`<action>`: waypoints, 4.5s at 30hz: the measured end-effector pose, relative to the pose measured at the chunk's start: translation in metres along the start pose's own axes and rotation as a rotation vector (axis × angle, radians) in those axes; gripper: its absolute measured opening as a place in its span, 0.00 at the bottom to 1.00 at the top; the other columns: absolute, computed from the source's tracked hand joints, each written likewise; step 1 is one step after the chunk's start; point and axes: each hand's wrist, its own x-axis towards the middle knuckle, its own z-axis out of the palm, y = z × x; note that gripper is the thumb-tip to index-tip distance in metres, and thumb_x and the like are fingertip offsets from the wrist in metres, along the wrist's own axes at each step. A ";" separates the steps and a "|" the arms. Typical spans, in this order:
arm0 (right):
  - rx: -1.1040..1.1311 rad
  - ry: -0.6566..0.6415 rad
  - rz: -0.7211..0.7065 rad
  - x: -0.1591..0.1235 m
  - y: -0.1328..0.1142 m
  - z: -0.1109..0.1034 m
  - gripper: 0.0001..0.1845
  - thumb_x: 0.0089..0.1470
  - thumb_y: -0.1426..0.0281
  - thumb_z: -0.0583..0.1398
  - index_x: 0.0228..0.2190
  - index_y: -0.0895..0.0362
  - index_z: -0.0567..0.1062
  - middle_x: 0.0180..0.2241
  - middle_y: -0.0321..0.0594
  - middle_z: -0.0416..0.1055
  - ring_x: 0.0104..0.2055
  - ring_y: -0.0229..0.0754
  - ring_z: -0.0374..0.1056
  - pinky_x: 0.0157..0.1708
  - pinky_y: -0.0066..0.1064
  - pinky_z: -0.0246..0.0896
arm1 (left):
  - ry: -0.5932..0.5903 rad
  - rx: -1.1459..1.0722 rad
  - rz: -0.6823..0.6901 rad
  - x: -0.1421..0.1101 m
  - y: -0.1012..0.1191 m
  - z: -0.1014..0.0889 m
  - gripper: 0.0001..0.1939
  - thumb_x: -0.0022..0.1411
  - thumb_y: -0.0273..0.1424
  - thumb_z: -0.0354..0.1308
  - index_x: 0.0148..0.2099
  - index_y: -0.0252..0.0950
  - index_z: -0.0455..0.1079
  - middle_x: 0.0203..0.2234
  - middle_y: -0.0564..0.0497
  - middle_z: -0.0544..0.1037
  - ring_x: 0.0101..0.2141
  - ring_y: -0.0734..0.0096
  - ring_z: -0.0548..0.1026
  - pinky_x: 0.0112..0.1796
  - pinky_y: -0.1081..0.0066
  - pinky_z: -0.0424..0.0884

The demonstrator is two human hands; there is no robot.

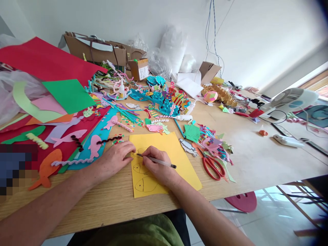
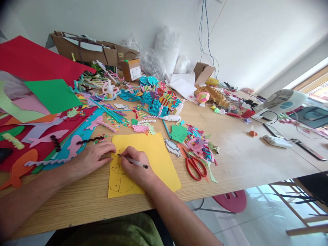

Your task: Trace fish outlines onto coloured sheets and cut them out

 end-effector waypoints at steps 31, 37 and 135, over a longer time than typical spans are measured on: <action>-0.002 -0.004 0.005 0.001 -0.001 0.000 0.04 0.46 0.74 0.54 0.25 0.56 0.69 0.18 0.29 0.64 0.20 0.32 0.58 0.20 0.22 0.50 | -0.028 -0.022 -0.044 0.001 0.003 -0.004 0.09 0.54 0.22 0.51 0.38 0.36 0.67 0.38 0.47 0.75 0.40 0.64 0.73 0.42 0.66 0.69; 0.147 0.041 0.004 -0.002 -0.004 -0.007 0.02 0.46 0.72 0.55 0.25 0.56 0.68 0.19 0.30 0.66 0.21 0.33 0.61 0.22 0.24 0.54 | -0.025 -0.027 -0.029 0.001 0.001 -0.002 0.09 0.54 0.23 0.51 0.38 0.36 0.67 0.38 0.48 0.75 0.40 0.64 0.73 0.41 0.67 0.68; -0.057 0.199 0.052 0.001 0.008 -0.013 0.02 0.47 0.71 0.55 0.25 0.55 0.67 0.18 0.31 0.66 0.20 0.34 0.61 0.22 0.24 0.54 | -0.033 0.081 -0.027 0.011 0.008 0.005 0.14 0.55 0.25 0.53 0.45 0.34 0.67 0.42 0.46 0.73 0.47 0.62 0.69 0.48 0.65 0.65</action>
